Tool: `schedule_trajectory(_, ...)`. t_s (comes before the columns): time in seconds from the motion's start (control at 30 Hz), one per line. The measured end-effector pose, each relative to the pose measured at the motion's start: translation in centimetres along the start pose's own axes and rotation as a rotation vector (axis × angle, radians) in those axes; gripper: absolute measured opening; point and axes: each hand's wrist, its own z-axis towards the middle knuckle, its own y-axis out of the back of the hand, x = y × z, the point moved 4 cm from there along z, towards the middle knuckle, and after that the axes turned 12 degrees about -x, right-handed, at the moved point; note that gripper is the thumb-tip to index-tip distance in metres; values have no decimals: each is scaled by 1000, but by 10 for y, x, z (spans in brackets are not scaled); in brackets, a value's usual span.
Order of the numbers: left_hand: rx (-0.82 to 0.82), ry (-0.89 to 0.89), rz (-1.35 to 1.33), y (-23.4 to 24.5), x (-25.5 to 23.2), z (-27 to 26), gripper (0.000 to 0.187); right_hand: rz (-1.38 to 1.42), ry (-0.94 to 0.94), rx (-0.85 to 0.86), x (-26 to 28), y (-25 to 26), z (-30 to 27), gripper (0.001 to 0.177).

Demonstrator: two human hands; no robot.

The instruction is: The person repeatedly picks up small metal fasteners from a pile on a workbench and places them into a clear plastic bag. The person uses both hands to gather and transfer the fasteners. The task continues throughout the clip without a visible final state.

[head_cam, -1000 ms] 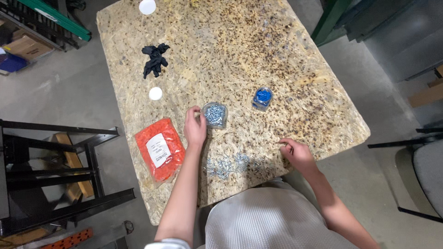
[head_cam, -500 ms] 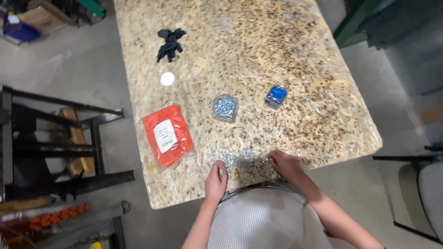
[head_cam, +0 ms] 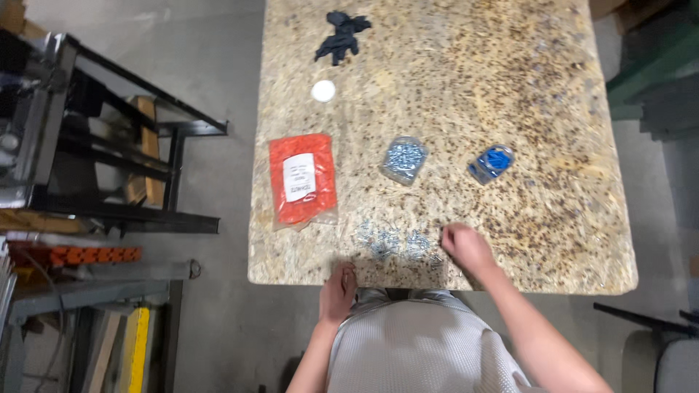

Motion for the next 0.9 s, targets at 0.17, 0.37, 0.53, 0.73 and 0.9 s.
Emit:
schedule_trajectory(0.17, -36, 21, 12, 10, 13, -8, 27, 10, 161, -176, 46, 43, 83, 27)
schedule_trajectory(0.37, -65, -76, -29, 3, 24, -16, 25, 7, 356, -334, 107, 73, 152, 15)
schedule_trajectory(0.53, -89, -68, 19, 2, 21, -21, 22, 22, 240, -268, 111, 70, 149, 14)
schedule_trajectory(0.73, -58, -3, -7, 10, 26, -18, 29, 198, 253, -428, 53, 61, 87, 20)
schedule_trajectory(0.9, 56, 70, -8, 27, 6, -11, 19, -62, -147, 1, -10, 38, -16, 33)
